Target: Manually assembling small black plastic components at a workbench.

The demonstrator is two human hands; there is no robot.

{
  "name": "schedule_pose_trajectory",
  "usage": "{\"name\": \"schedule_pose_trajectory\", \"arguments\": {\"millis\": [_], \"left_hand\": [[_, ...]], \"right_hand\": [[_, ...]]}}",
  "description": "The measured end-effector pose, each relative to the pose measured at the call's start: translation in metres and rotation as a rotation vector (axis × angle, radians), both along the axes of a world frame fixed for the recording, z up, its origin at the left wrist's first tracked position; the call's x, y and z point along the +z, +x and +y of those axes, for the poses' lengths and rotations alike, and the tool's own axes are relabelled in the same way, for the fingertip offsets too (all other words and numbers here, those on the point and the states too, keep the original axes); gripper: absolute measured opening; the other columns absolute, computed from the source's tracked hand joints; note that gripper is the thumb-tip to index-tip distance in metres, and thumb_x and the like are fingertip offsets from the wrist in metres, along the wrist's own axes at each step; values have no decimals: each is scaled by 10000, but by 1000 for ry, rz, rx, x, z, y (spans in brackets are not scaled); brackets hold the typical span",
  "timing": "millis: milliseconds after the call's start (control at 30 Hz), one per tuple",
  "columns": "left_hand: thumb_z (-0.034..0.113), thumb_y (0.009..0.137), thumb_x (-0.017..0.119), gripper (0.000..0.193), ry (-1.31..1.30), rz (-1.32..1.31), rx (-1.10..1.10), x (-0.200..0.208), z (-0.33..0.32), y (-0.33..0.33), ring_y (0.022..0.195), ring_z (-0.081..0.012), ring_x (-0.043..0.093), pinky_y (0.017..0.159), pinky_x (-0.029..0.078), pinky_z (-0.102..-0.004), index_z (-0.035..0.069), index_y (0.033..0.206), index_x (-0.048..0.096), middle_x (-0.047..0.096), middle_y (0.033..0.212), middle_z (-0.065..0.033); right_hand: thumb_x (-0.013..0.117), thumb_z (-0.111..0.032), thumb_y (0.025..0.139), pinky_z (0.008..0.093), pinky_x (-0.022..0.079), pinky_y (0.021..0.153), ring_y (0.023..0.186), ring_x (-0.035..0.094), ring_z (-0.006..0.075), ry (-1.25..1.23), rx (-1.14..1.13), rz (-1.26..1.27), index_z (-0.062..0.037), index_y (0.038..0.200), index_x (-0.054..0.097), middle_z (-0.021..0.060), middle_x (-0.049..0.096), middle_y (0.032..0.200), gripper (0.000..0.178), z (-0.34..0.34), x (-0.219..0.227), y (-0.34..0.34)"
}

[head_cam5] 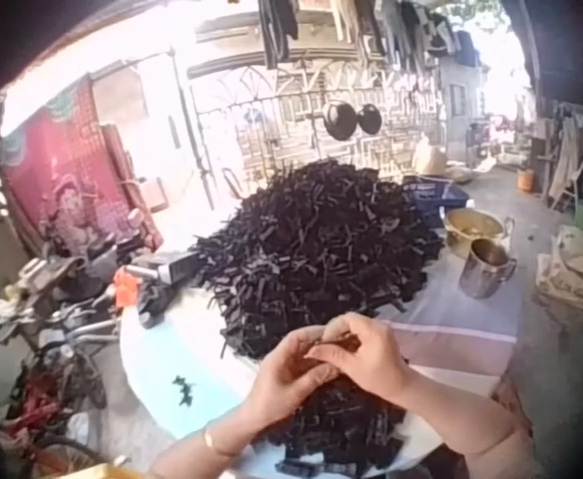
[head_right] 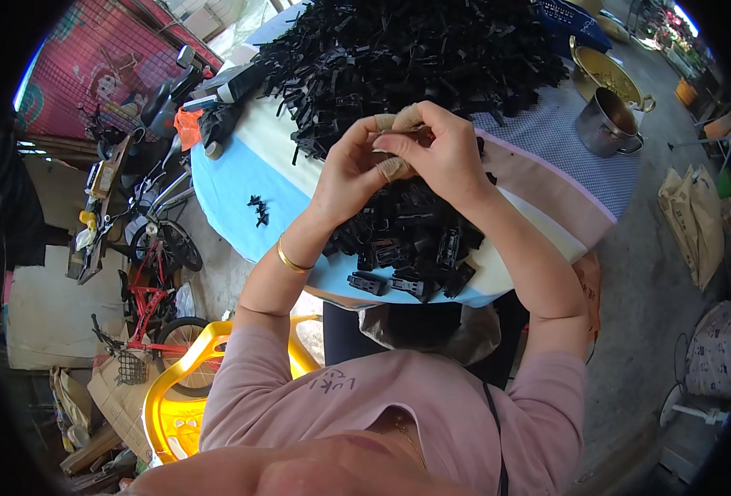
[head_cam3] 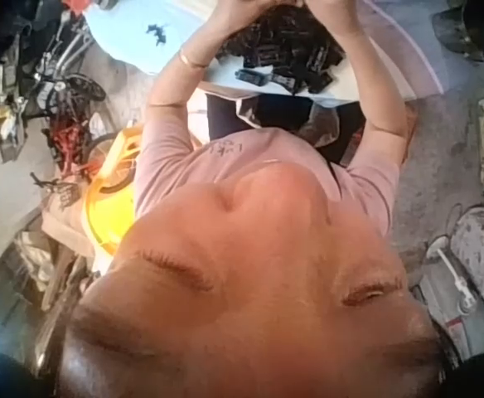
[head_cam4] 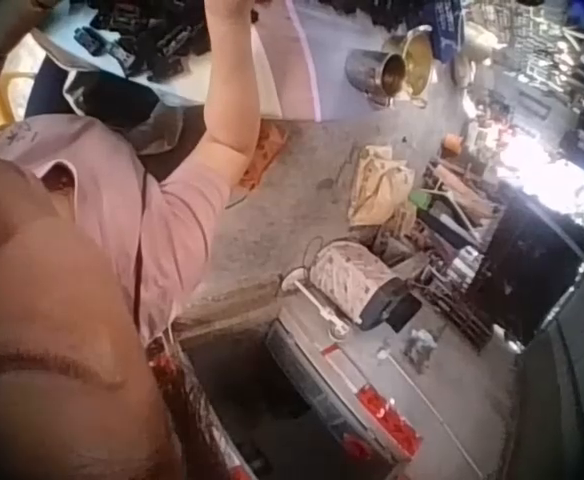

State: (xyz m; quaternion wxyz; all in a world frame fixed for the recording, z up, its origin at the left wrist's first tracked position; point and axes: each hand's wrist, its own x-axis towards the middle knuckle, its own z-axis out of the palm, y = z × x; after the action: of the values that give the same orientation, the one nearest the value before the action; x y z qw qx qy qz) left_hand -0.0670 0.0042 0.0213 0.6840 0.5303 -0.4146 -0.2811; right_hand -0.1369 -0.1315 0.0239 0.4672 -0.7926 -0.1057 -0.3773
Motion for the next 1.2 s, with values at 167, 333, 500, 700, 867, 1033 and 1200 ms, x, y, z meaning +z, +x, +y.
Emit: {"name": "schedule_pose_trajectory", "arguments": {"millis": [167, 333, 500, 700, 867, 1033, 1200], "left_hand": [[-57, 771, 602, 371, -110, 111, 65, -2, -1, 9, 843, -166, 600, 736, 516, -271, 3, 1092, 427, 572, 957, -111], [-63, 764, 610, 347, -124, 108, 115, 0, 1, 9, 785, -134, 600, 696, 508, -235, 10, 1055, 437, 580, 907, -91], [-65, 752, 623, 293, -215, 20, 196, 2, 1, 6, 764, -102, 586, 680, 497, -219, 10, 996, 481, 579, 869, -59], [-66, 754, 615, 195, -248, -206, 353, -9, -3, 4, 758, -104, 592, 676, 492, -214, -5, 918, 527, 605, 829, -59], [-47, 721, 652, 239, -243, -544, 477, -13, -8, 5, 732, -106, 595, 662, 483, -205, -7, 929, 540, 613, 816, -75], [14, 657, 727, 391, 35, -531, 488, -1, -4, 0, 663, -93, 562, 625, 468, -212, 13, 1007, 552, 606, 802, -64], [22, 653, 739, 459, 159, -535, 80, 15, 0, -6, 666, -59, 529, 637, 455, -202, 28, 1070, 548, 614, 840, -26]], "right_hand": [[529, -188, 884, 162, 398, 527, 608, 520, 46, 336, 103, 400, -3, 881, 609, 9, 584, 714, 202, -6, 14, -7], [537, -173, 877, 186, 431, 553, 608, 536, 62, 262, 156, 451, 9, 898, 631, 22, 603, 690, 206, -5, 14, -6], [509, -135, 891, 147, 352, 487, 564, 468, 22, 265, 119, 321, 3, 934, 616, -15, 534, 643, 181, 4, 9, -6], [525, -119, 877, 168, 368, 497, 550, 462, 33, 176, 51, 342, 8, 915, 614, -16, 526, 624, 160, 8, 7, -6], [543, -121, 865, 180, 373, 499, 559, 464, 39, 129, 7, 331, -1, 913, 619, -18, 535, 638, 150, 3, 6, -8], [636, -179, 807, 203, 402, 539, 592, 489, 48, 31, -175, 363, -27, 877, 633, -6, 575, 668, 167, -42, 15, -5], [670, -218, 685, 342, 486, 664, 718, 624, 266, -356, -675, 660, -45, 837, 658, 147, 639, 747, 231, -115, -3, -4]]}}
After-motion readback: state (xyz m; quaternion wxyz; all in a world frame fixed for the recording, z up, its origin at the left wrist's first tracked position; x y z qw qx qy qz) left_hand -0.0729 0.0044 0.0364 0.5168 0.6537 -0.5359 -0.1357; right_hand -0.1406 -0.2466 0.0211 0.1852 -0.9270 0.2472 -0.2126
